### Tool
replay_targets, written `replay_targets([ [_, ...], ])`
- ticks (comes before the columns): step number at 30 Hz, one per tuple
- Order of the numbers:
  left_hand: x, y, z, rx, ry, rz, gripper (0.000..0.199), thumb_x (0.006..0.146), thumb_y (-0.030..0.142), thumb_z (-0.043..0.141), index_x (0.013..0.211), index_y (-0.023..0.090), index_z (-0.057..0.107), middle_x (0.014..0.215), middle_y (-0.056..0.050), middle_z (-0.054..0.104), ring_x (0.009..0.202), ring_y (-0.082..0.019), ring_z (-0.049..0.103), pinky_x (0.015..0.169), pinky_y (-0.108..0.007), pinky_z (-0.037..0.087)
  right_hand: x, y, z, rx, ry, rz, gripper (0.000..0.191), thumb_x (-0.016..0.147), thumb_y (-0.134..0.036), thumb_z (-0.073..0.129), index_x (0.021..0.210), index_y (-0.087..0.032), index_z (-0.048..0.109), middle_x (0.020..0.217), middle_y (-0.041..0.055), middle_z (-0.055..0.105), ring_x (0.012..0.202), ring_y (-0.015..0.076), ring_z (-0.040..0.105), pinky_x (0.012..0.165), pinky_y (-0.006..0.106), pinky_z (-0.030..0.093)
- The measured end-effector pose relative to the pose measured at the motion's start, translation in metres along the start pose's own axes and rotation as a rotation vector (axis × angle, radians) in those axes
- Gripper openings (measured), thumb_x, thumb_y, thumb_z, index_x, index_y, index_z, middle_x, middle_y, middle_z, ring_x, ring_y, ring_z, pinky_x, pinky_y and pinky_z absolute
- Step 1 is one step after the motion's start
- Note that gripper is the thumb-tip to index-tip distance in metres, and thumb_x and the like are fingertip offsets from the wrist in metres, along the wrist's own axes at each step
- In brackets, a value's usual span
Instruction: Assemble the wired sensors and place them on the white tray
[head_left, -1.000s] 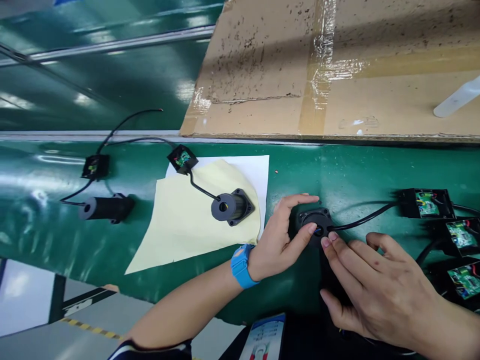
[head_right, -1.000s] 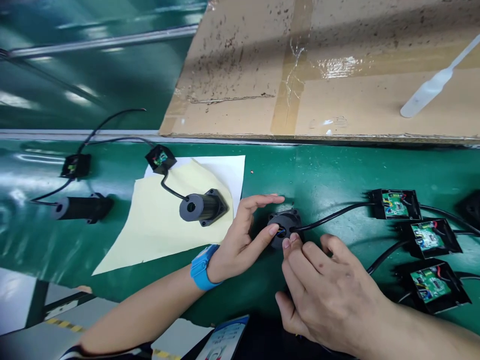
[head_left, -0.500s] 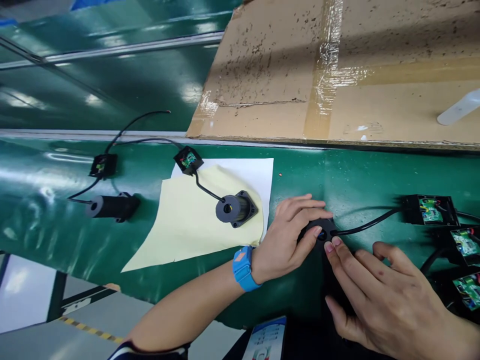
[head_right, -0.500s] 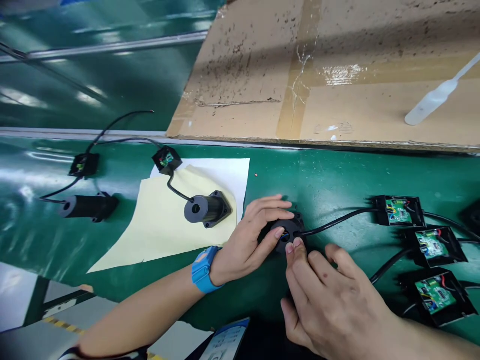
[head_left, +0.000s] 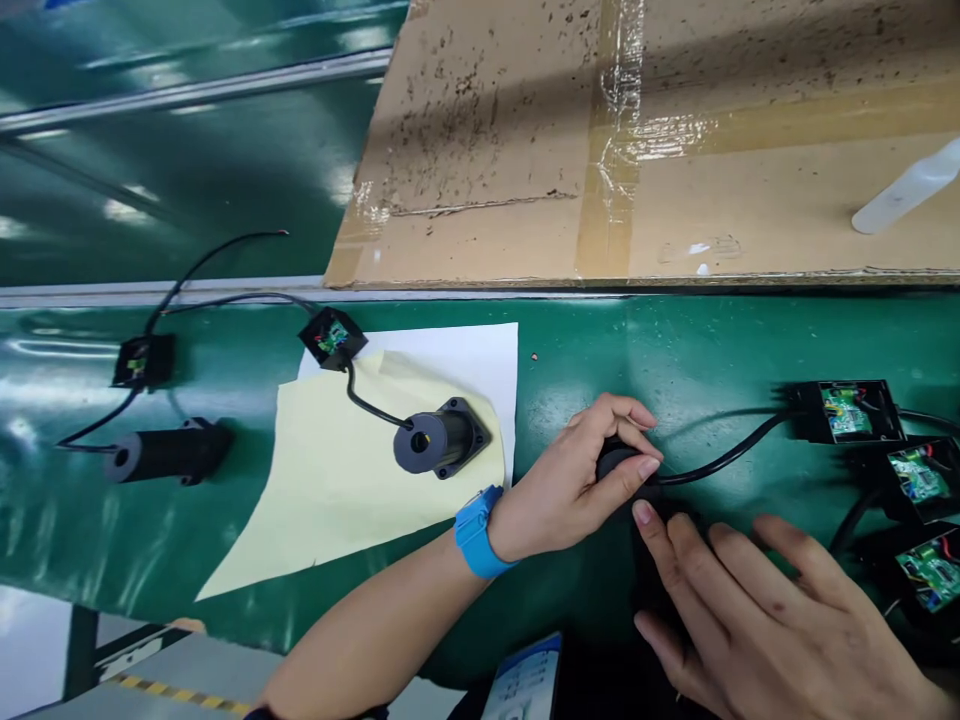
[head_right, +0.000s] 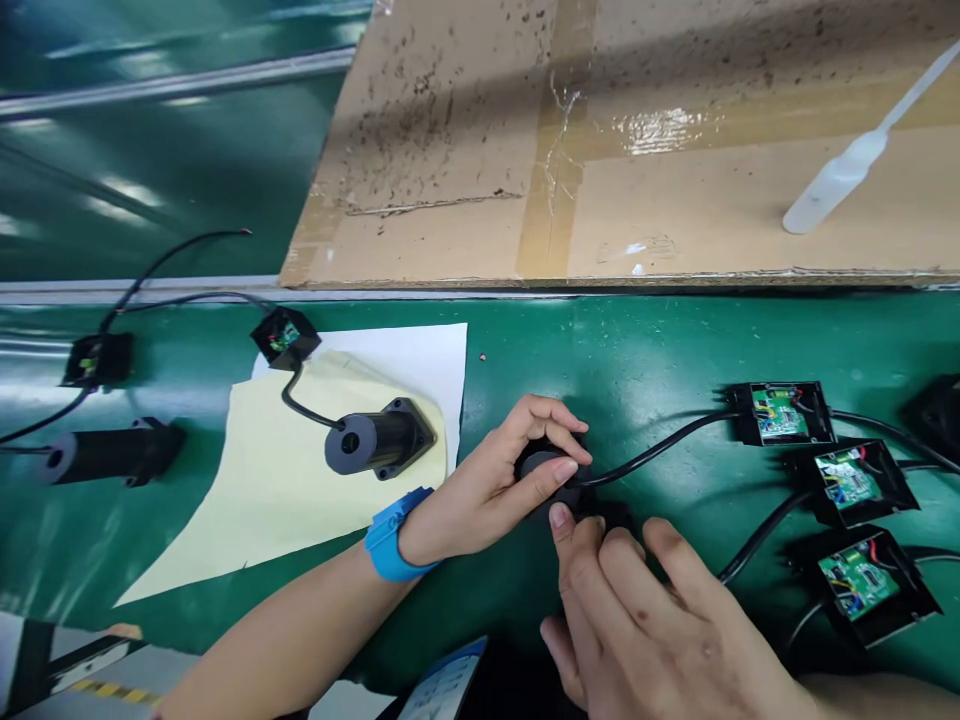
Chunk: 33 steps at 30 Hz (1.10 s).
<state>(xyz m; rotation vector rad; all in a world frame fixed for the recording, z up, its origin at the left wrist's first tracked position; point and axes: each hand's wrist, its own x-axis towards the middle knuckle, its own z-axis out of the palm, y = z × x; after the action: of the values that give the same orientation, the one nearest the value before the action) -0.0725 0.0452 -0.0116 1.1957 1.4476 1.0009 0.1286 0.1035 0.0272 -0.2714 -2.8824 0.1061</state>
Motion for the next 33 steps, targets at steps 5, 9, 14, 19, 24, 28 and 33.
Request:
replay_targets([
  [5,0.000,-0.003,0.001,-0.008,0.006,0.011,0.019,0.102,0.025,0.055,0.120,0.019,0.049,0.113,-0.009,0.071,0.109,-0.021,0.066,0.105,-0.042,0.045,0.005,0.005,-0.002,0.024,0.012,0.045,0.040,0.106,-0.029,0.042,0.123,-0.005,0.069,0.087,0.0046,0.074,0.083,0.0191,0.056,0.083,0.041,0.042],
  [9,0.001,-0.002,0.001,-0.021,0.011,-0.001,0.021,0.102,0.025,0.056,0.121,0.019,0.048,0.109,-0.008,0.071,0.108,-0.021,0.067,0.104,-0.042,0.047,0.011,0.017,-0.001,0.092,-0.025,-0.036,0.031,0.104,-0.018,0.044,0.118,-0.004,0.069,0.075,0.0017,0.069,0.072,0.0173,0.058,0.079,0.041,0.042],
  [14,-0.001,0.000,0.006,-0.030,0.035,0.004,0.022,0.103,0.027,0.055,0.122,0.020,0.048,0.108,-0.008,0.073,0.106,-0.020,0.069,0.097,-0.038,0.053,0.008,0.027,0.002,0.150,-0.048,-0.081,0.029,0.101,-0.013,0.045,0.119,-0.005,0.066,0.069,-0.0005,0.064,0.062,0.0160,0.058,0.083,0.042,0.042],
  [19,-0.010,-0.011,0.013,0.329,0.282,0.349,0.016,0.101,0.021,0.058,0.117,0.021,0.056,0.110,-0.008,0.074,0.117,-0.023,0.069,0.100,-0.040,0.053,0.003,0.025,0.010,0.154,-0.023,-0.055,0.031,0.099,-0.014,0.044,0.122,-0.007,0.063,0.068,-0.0026,0.061,0.059,0.0151,0.058,0.094,0.043,0.040],
  [24,-0.024,-0.013,0.010,0.829,0.273,0.733,0.016,0.106,0.027,0.053,0.113,0.016,0.062,0.110,-0.010,0.079,0.110,-0.021,0.073,0.096,-0.036,0.055,-0.002,0.022,0.020,0.088,-0.002,-0.057,0.025,0.096,-0.016,0.046,0.113,-0.012,0.064,0.073,-0.0004,0.066,0.061,0.0170,0.061,0.095,0.044,0.038],
  [28,-0.035,-0.017,0.007,1.030,0.271,0.773,0.025,0.109,0.028,0.042,0.115,0.017,0.065,0.119,-0.009,0.077,0.114,-0.021,0.072,0.090,-0.033,0.059,0.000,0.018,0.025,0.011,-0.013,-0.057,0.025,0.095,-0.020,0.050,0.114,-0.012,0.063,0.078,0.0016,0.072,0.064,0.0192,0.065,0.095,0.045,0.038],
  [33,-0.040,-0.033,-0.004,1.096,0.301,0.816,0.025,0.109,0.026,0.044,0.120,0.017,0.065,0.124,-0.010,0.075,0.116,-0.019,0.071,0.092,-0.028,0.061,0.013,0.018,0.028,-0.018,-0.092,-0.094,0.019,0.098,-0.028,0.050,0.101,-0.016,0.063,0.081,0.0027,0.075,0.064,0.0194,0.066,0.093,0.044,0.041],
])
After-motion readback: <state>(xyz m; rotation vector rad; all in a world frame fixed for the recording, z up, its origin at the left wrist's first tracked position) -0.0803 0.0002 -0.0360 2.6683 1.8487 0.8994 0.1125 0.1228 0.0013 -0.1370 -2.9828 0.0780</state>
